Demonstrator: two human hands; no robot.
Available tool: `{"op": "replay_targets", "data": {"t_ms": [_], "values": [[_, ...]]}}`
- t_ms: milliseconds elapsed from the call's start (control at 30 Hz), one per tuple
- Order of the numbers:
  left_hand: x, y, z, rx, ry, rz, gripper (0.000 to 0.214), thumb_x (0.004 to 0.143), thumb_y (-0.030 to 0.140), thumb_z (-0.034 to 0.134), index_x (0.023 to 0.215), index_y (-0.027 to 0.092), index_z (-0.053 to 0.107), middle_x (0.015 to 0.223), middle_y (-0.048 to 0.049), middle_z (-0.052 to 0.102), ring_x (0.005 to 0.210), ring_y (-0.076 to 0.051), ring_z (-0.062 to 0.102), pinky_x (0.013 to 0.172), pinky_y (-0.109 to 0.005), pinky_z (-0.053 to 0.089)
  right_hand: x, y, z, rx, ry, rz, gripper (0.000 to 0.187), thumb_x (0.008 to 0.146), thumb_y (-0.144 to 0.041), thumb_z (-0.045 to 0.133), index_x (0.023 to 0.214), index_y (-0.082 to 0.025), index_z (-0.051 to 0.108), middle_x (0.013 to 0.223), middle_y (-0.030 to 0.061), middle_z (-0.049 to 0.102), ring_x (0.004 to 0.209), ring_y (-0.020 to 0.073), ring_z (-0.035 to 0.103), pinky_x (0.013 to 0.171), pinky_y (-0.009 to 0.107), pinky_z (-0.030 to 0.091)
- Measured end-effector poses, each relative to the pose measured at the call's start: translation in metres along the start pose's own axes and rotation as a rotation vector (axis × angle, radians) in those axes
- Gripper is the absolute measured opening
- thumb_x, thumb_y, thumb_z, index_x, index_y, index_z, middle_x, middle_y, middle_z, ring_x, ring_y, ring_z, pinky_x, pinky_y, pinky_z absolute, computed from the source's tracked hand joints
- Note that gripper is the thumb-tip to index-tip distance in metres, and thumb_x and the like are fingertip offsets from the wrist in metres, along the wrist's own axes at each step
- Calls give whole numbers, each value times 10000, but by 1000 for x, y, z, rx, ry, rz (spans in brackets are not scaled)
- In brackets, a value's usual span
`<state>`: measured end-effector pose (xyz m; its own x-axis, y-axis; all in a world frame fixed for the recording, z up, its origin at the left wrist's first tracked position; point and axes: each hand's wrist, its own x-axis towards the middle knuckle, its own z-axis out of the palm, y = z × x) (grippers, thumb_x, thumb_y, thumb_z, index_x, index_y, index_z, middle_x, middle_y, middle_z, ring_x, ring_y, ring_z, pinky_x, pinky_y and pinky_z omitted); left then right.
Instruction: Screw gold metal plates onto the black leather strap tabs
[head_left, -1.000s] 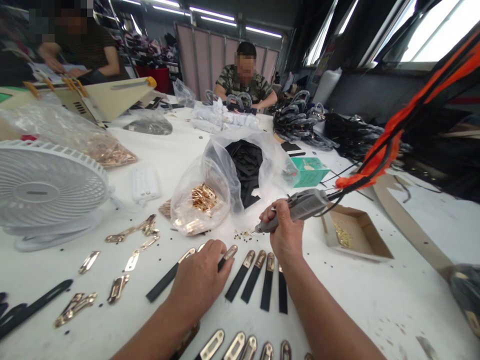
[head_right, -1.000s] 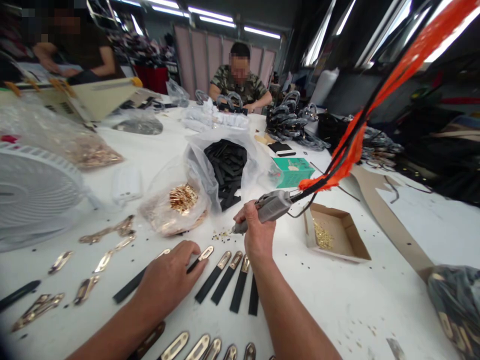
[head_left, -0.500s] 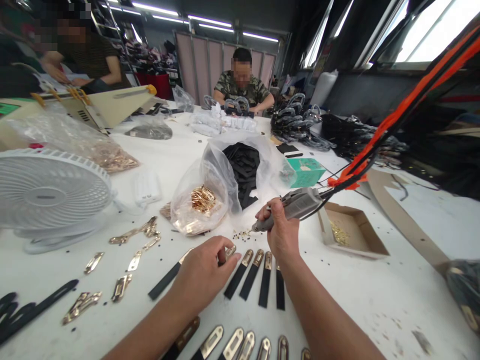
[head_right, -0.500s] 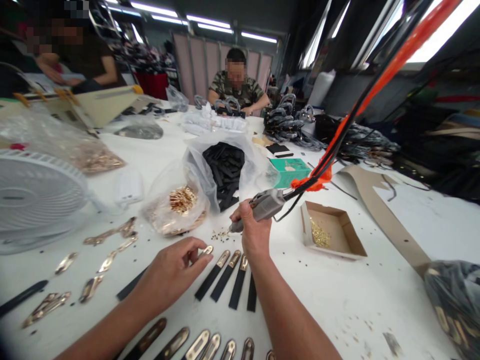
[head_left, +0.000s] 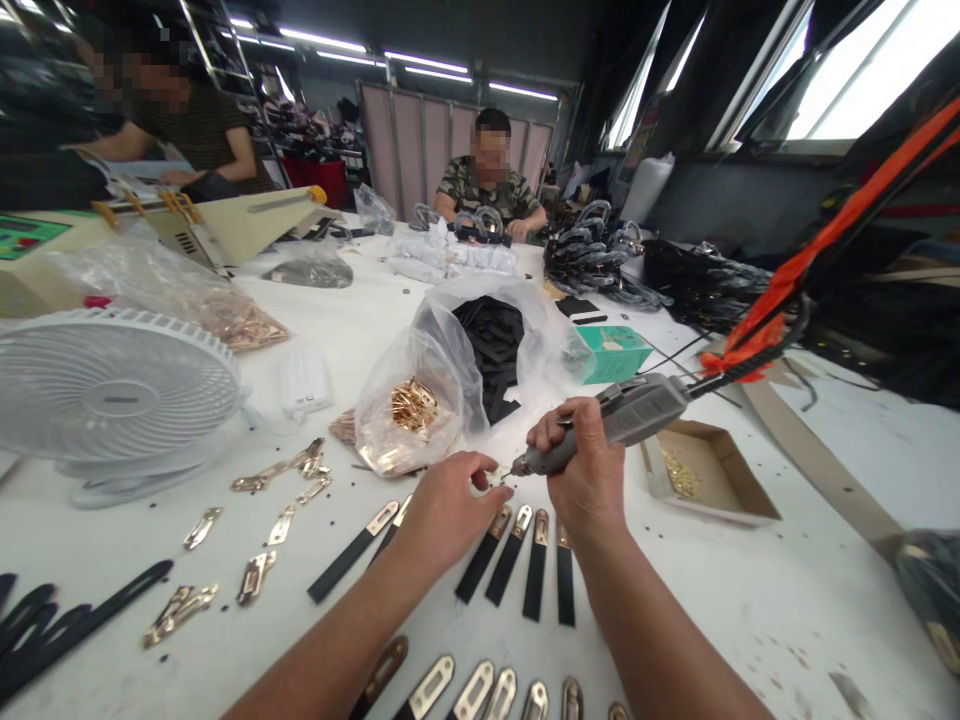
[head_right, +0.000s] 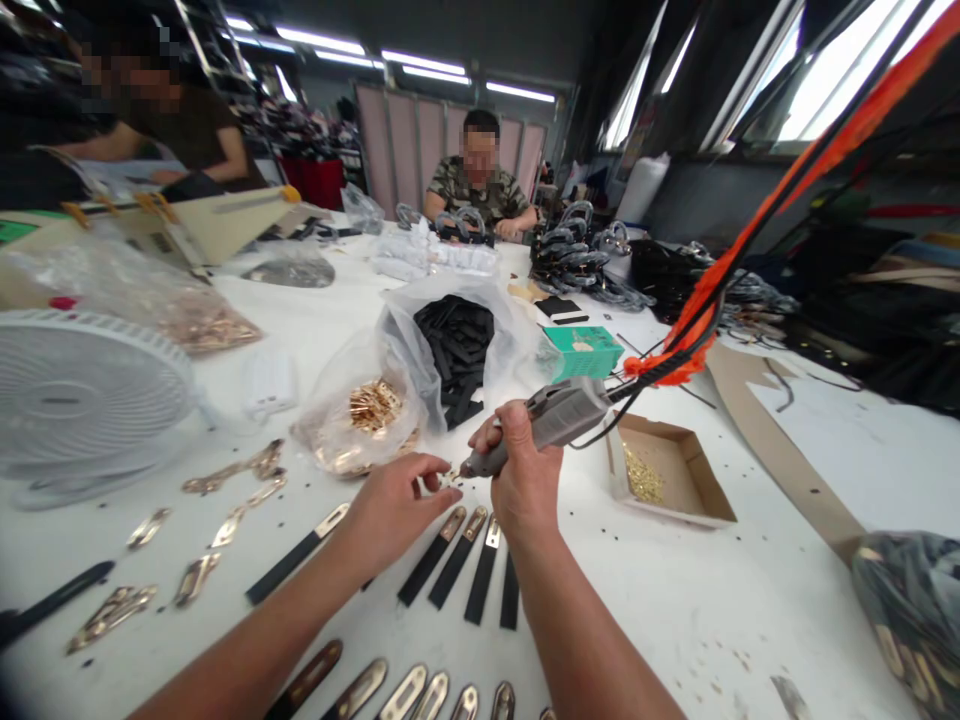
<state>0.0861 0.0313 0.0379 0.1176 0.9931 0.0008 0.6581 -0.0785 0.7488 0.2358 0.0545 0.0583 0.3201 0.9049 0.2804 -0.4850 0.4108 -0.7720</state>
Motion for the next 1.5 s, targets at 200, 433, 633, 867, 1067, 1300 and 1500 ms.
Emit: {"op": "replay_targets", "data": {"t_ms": [200, 433, 633, 867, 1067, 1300, 1500], "values": [[-3, -21, 18, -213, 57, 14, 119, 869, 317, 770, 922, 227, 827, 864, -5, 785, 754, -189, 698, 754, -318, 508, -1, 4, 0, 11, -14, 32, 475, 806, -630, 861, 782, -222, 618, 588, -71, 509, 522, 122, 533, 604, 302, 534], [-2, -26, 21, -156, 67, 71, 80, 908, 258, 738, 857, 229, 793, 887, -8, 777, 821, -195, 704, 802, -327, 507, -4, 8, 1, -3, -24, 25, 460, 814, -619, 860, 792, -228, 619, 591, -73, 503, 520, 126, 541, 588, 302, 520], [-6, -31, 24, 39, 99, 168, 88, 957, 257, 718, 890, 216, 760, 929, -21, 754, 844, -190, 694, 798, -321, 486, -7, 7, 1, -33, -83, -17, 439, 874, -599, 813, 773, -234, 592, 601, -72, 489, 524, 126, 546, 583, 302, 510], [-5, -28, 24, 190, 114, 157, 106, 942, 238, 706, 843, 216, 735, 900, -13, 754, 794, -176, 685, 741, -308, 454, -11, 6, 4, -39, -129, -36, 415, 877, -574, 826, 774, -233, 613, 597, -64, 506, 528, 131, 548, 586, 307, 509], [-5, -28, 23, 233, 105, 170, 139, 952, 238, 679, 824, 215, 728, 910, -21, 761, 825, -186, 699, 763, -311, 467, -13, 8, 4, -49, -132, -22, 392, 881, -563, 827, 794, -236, 630, 602, -62, 515, 532, 133, 548, 594, 314, 513], [-6, -29, 24, 299, 94, 178, 144, 960, 256, 683, 834, 219, 740, 900, -24, 760, 842, -189, 709, 750, -297, 465, -14, 6, 5, -64, -148, -48, 392, 884, -563, 825, 800, -231, 636, 600, -63, 515, 528, 131, 547, 592, 307, 507], [-7, -28, 23, 319, 90, 181, 136, 963, 253, 695, 844, 215, 749, 900, -21, 760, 841, -189, 714, 736, -301, 457, -16, 7, 5, -12, -168, -35, 366, 893, -529, 829, 815, -220, 649, 602, -63, 530, 521, 119, 550, 573, 283, 503]]}}
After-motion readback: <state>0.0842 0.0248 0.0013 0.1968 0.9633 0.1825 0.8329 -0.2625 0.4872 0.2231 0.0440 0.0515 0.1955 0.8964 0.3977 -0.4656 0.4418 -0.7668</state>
